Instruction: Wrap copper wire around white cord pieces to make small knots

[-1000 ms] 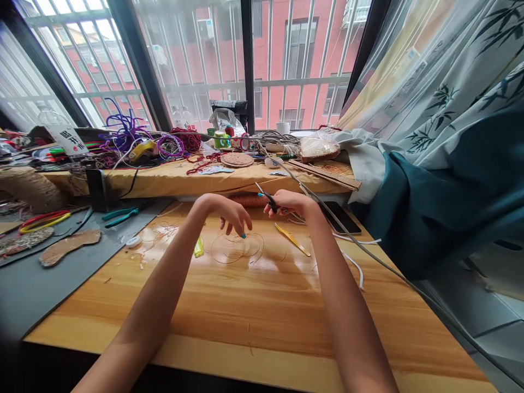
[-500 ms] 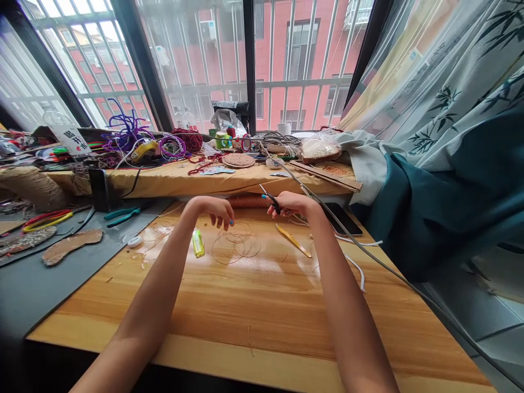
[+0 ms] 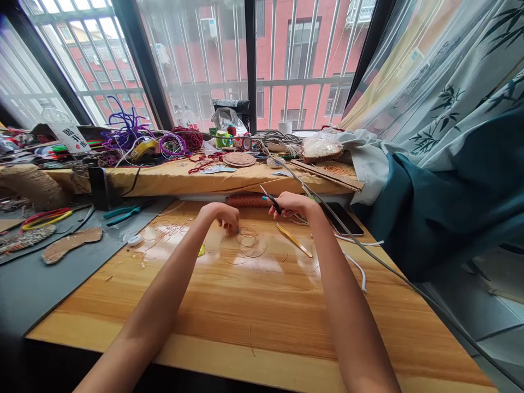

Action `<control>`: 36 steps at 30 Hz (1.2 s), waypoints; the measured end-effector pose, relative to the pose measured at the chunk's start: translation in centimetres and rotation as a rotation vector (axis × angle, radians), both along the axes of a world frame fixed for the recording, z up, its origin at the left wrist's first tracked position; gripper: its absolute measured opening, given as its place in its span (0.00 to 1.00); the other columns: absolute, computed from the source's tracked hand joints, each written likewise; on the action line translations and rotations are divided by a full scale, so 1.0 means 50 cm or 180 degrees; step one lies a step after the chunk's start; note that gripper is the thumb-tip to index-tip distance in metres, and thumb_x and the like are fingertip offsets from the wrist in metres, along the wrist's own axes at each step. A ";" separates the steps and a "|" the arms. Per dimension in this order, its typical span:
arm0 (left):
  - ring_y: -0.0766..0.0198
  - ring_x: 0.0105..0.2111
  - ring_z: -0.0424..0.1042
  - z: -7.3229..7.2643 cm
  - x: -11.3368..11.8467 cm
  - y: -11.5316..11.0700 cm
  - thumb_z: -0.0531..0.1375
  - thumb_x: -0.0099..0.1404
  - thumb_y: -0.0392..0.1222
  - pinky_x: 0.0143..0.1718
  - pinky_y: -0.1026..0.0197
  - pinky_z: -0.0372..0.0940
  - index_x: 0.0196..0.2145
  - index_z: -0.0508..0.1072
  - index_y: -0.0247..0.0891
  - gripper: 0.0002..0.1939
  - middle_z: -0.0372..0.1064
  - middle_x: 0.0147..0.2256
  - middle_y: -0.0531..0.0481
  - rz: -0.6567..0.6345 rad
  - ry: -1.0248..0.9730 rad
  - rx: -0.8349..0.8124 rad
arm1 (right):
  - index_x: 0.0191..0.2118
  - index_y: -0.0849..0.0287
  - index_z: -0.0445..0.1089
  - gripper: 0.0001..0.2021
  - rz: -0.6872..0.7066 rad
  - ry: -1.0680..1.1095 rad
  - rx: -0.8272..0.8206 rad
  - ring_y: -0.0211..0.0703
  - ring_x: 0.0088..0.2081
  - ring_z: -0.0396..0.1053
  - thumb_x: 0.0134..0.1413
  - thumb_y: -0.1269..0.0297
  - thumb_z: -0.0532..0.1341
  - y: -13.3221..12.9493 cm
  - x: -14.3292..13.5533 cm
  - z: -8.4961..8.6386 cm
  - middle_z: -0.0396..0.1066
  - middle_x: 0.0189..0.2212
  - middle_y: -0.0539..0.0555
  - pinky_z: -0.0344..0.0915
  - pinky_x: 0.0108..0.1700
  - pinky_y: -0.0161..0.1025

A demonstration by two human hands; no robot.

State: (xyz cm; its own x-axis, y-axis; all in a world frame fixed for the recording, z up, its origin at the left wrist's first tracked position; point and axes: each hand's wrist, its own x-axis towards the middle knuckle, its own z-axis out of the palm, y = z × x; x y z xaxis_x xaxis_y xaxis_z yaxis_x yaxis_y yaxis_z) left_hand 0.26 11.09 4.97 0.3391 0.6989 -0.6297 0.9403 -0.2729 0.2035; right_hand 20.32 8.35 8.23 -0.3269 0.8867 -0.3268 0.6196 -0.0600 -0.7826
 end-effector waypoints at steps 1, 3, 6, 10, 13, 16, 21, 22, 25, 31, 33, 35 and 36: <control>0.65 0.25 0.64 -0.001 0.005 0.000 0.57 0.43 0.41 0.26 0.65 0.60 0.21 0.70 0.34 0.07 0.68 0.25 0.47 -0.0045 -0.0057 0.0028 | 0.24 0.68 0.67 0.23 -0.0002 -0.0017 -0.0008 0.26 0.15 0.51 0.43 0.46 0.56 -0.001 -0.001 0.001 0.64 0.16 0.52 0.47 0.15 0.28; 0.65 0.27 0.65 0.002 0.009 -0.002 0.56 0.44 0.42 0.27 0.65 0.60 0.24 0.71 0.34 0.10 0.69 0.29 0.47 -0.0095 -0.0115 0.0114 | 0.24 0.68 0.67 0.23 0.0010 -0.0030 0.0005 0.27 0.16 0.52 0.44 0.46 0.56 -0.002 0.000 0.003 0.64 0.17 0.52 0.47 0.16 0.28; 0.62 0.29 0.66 0.014 0.008 -0.008 0.58 0.43 0.48 0.26 0.64 0.61 0.32 0.70 0.32 0.19 0.68 0.32 0.43 -0.0085 -0.0053 0.0247 | 0.24 0.67 0.67 0.23 0.0029 -0.0010 0.0058 0.27 0.16 0.52 0.44 0.46 0.56 0.000 0.003 0.004 0.64 0.17 0.52 0.49 0.17 0.27; 0.57 0.31 0.66 0.020 0.020 -0.023 0.60 0.40 0.53 0.26 0.62 0.62 0.39 0.67 0.30 0.31 0.67 0.37 0.38 -0.0066 0.0124 0.0352 | 0.24 0.68 0.67 0.24 0.0070 -0.0029 0.0083 0.26 0.16 0.51 0.43 0.46 0.56 0.006 0.006 -0.001 0.64 0.17 0.52 0.48 0.16 0.27; 0.56 0.31 0.66 0.012 0.041 -0.028 0.60 0.40 0.49 0.26 0.60 0.62 0.37 0.69 0.28 0.27 0.67 0.37 0.37 -0.0162 0.0185 0.0414 | 0.25 0.68 0.67 0.25 0.0087 -0.0068 0.0053 0.26 0.16 0.51 0.43 0.45 0.56 0.013 0.008 -0.008 0.64 0.17 0.52 0.48 0.15 0.27; 0.57 0.31 0.67 0.009 0.053 -0.026 0.58 0.43 0.42 0.27 0.62 0.61 0.32 0.71 0.28 0.18 0.68 0.34 0.38 -0.0305 0.0145 0.0456 | 0.25 0.68 0.68 0.26 0.0089 -0.0149 0.0085 0.27 0.16 0.53 0.43 0.43 0.55 0.015 0.008 -0.010 0.66 0.19 0.53 0.49 0.15 0.27; 0.60 0.30 0.67 0.024 0.049 -0.031 0.57 0.46 0.45 0.26 0.64 0.61 0.37 0.69 0.29 0.22 0.67 0.36 0.40 -0.0374 0.0111 0.0384 | 0.28 0.70 0.68 0.28 0.0129 -0.0274 0.0184 0.26 0.15 0.51 0.46 0.43 0.52 0.005 0.007 0.000 0.68 0.21 0.56 0.48 0.14 0.27; 0.61 0.29 0.67 0.027 0.050 -0.034 0.58 0.45 0.47 0.25 0.64 0.62 0.38 0.69 0.29 0.24 0.67 0.36 0.40 -0.0369 0.0134 0.0354 | 0.28 0.70 0.68 0.28 0.0133 -0.0274 0.0191 0.25 0.15 0.50 0.46 0.43 0.52 0.003 0.006 0.001 0.68 0.21 0.56 0.48 0.14 0.27; 0.60 0.27 0.66 0.024 0.066 -0.041 0.59 0.42 0.46 0.25 0.62 0.62 0.36 0.70 0.28 0.23 0.68 0.32 0.40 -0.0383 0.0235 0.0346 | 0.28 0.70 0.68 0.28 0.0125 -0.0283 0.0152 0.26 0.16 0.50 0.46 0.43 0.52 0.002 0.004 0.003 0.67 0.20 0.56 0.47 0.15 0.26; 0.64 0.26 0.65 0.021 0.073 -0.037 0.57 0.44 0.37 0.25 0.65 0.60 0.32 0.72 0.29 0.15 0.68 0.27 0.44 -0.0489 0.0151 0.0568 | 0.26 0.69 0.67 0.26 0.0105 -0.0288 0.0091 0.26 0.16 0.50 0.45 0.43 0.53 0.009 0.006 -0.002 0.66 0.19 0.54 0.47 0.15 0.27; 0.64 0.26 0.65 0.031 0.049 -0.034 0.57 0.45 0.38 0.24 0.66 0.60 0.38 0.70 0.29 0.20 0.68 0.30 0.43 -0.0391 0.0130 0.0719 | 0.26 0.68 0.67 0.26 0.0099 -0.0297 0.0114 0.26 0.15 0.50 0.45 0.44 0.53 0.010 0.007 -0.002 0.65 0.18 0.53 0.47 0.15 0.27; 0.63 0.26 0.66 0.041 0.021 -0.029 0.56 0.47 0.39 0.24 0.65 0.60 0.43 0.66 0.28 0.24 0.68 0.32 0.42 -0.0236 0.0142 0.0902 | 0.26 0.68 0.67 0.26 0.0098 -0.0313 0.0155 0.26 0.15 0.50 0.45 0.43 0.53 0.009 0.007 -0.001 0.65 0.18 0.53 0.47 0.15 0.27; 0.63 0.26 0.66 0.044 0.009 -0.027 0.56 0.48 0.39 0.24 0.65 0.60 0.44 0.65 0.28 0.25 0.68 0.33 0.41 -0.0156 0.0160 0.1009 | 0.26 0.68 0.67 0.26 0.0101 -0.0334 0.0178 0.26 0.15 0.50 0.45 0.43 0.53 0.009 0.008 -0.001 0.65 0.18 0.53 0.47 0.15 0.27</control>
